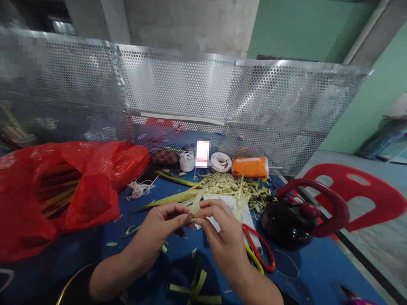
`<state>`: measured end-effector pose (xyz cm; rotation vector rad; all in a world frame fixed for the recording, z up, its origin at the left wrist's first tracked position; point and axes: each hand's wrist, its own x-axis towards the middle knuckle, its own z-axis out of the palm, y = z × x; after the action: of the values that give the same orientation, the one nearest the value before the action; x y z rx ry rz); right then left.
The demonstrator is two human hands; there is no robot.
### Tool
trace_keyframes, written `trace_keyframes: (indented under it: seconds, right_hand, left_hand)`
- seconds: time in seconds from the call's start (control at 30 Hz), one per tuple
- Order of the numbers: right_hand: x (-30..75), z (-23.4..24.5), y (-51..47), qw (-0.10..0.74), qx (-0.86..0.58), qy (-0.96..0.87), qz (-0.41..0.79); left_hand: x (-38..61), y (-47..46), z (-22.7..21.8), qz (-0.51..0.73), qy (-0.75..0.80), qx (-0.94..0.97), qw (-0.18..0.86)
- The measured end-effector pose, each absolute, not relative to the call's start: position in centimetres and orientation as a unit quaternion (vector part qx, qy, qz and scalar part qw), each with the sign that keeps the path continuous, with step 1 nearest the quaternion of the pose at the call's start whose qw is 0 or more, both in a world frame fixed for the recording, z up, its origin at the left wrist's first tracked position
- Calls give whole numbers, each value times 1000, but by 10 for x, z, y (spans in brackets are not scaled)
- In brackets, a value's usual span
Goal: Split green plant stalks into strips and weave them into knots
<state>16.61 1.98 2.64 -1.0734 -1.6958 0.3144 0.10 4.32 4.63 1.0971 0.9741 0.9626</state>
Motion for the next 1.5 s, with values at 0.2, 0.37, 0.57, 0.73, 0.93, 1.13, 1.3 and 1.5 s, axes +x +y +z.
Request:
trace_keyframes:
  seconds: [0.2, 0.37, 0.57, 0.73, 0.93, 1.13, 1.3, 1.5]
  right_hand:
    - [161, 27, 18, 523, -481, -671, 213]
    - [159, 27, 17, 535, -494, -650, 217]
    - [159, 26, 18, 534, -502, -648, 208]
    - [161, 24, 18, 519, -501, -660, 210]
    - [169, 28, 22, 487, -426, -755, 105]
    - [172, 28, 23, 473, -397, -786, 34]
    - [166, 24, 22, 510, -431, -735, 118]
    - [160, 27, 20, 527, -472, -674, 213]
  left_hand:
    - [4, 42, 45, 443, 436, 494, 608]
    - [5, 43, 42, 444, 431, 493, 612]
    - [5, 42, 43, 440, 444, 482, 614]
    - [5, 42, 45, 430, 456, 457, 630]
    - [2, 43, 49, 425, 437, 376, 698]
    - [1, 44, 46, 418, 432, 383, 701]
    - [3, 44, 42, 434, 421, 430, 670]
    - [5, 44, 42, 444, 425, 473, 631]
